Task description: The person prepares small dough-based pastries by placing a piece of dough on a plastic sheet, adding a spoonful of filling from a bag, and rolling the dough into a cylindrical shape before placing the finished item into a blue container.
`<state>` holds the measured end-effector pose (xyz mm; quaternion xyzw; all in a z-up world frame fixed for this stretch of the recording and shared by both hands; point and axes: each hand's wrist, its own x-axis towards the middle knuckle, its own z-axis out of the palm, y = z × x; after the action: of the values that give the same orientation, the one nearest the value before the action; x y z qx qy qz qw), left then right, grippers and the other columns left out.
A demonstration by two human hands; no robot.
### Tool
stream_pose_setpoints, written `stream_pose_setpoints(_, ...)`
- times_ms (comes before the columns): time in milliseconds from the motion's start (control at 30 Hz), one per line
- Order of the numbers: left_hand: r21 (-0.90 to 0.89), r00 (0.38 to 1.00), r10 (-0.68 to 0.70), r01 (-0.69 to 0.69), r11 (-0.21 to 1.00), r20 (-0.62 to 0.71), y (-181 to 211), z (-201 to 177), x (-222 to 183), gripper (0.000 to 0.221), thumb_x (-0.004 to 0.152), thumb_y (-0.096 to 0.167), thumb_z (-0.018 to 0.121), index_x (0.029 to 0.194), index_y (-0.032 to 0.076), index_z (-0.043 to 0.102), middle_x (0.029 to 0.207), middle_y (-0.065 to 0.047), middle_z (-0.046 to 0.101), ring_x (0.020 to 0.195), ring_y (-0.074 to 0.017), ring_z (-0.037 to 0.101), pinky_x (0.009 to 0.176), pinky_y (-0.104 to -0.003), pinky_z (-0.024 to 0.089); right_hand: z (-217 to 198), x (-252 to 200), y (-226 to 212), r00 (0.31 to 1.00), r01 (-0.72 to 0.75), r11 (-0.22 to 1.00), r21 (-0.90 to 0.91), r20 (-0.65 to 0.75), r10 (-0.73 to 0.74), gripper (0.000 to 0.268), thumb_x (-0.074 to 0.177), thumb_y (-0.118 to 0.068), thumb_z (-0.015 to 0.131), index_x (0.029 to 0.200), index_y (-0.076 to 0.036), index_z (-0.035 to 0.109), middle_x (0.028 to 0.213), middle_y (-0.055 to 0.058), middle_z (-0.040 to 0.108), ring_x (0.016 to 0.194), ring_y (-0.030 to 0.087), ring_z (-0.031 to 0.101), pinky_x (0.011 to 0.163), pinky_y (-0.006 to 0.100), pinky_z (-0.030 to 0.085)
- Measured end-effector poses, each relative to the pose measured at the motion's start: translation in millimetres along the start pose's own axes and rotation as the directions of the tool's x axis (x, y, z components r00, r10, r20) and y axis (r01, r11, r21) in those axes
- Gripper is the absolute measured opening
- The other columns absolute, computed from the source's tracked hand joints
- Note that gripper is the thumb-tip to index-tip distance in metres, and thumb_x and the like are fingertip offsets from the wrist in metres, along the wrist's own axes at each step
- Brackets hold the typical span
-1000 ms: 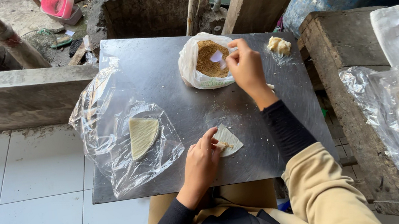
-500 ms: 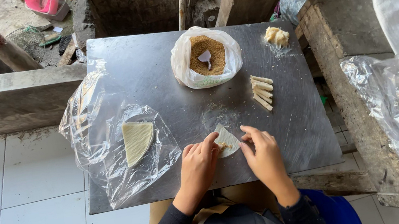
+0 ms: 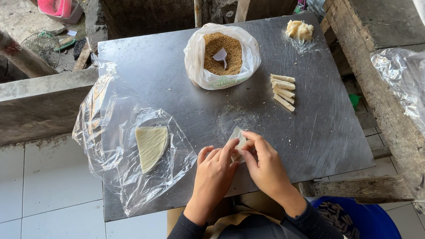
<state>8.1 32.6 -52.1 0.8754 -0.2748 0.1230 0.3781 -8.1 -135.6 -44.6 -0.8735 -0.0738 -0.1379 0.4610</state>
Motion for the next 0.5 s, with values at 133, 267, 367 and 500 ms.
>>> stream_pose_setpoints(133,-0.05,1.0,0.002,-0.001,0.999,0.027,-7,-2,0,0.059,0.085,0.013,0.075,0.139,0.011,0.052,0.104,-0.001,0.075,0.101,-0.0214,0.07,0.105,-0.046,0.043,7,1,0,0.994,0.087,0.986,-0.144,-0.047,-0.095,0.043,0.092,0.002,0.067,0.134,-0.004,0.057,0.099,0.01,0.072,0.089,0.025,0.072,0.077,0.035,0.058)
stream_pose_setpoints(267,-0.092,0.997,0.001,0.006,0.996,0.077,-14,-4,1,0.057,0.086,0.011,0.074,0.14,0.013,0.053,0.104,0.0,0.076,0.1,-0.0213,0.07,0.105,-0.045,0.044,4,7,4,0.998,0.054,0.991,-0.122,-0.003,-0.055,0.045,0.089,0.001,0.068,0.132,-0.005,0.057,0.098,0.009,0.073,0.088,0.024,0.073,0.076,0.034,0.058)
stream_pose_setpoints(367,-0.038,0.997,0.047,-0.044,0.998,0.065,-15,-3,2,0.051,0.09,0.015,0.073,0.138,0.013,0.054,0.1,0.001,0.075,0.096,-0.0193,0.071,0.105,-0.045,0.045,1,8,5,0.997,0.074,0.992,-0.106,0.026,-0.071,0.047,0.088,0.001,0.07,0.132,-0.006,0.058,0.097,0.008,0.074,0.09,0.024,0.073,0.078,0.036,0.058)
stream_pose_setpoints(500,0.118,0.985,0.17,-0.171,0.978,0.014,-14,-1,4,0.042,0.097,0.016,0.069,0.137,0.013,0.056,0.092,-0.001,0.072,0.092,-0.0186,0.071,0.101,-0.044,0.046,-4,8,5,0.994,0.112,0.983,-0.145,0.038,-0.107,0.05,0.088,0.002,0.07,0.135,-0.008,0.057,0.098,0.009,0.073,0.094,0.027,0.072,0.082,0.038,0.058)
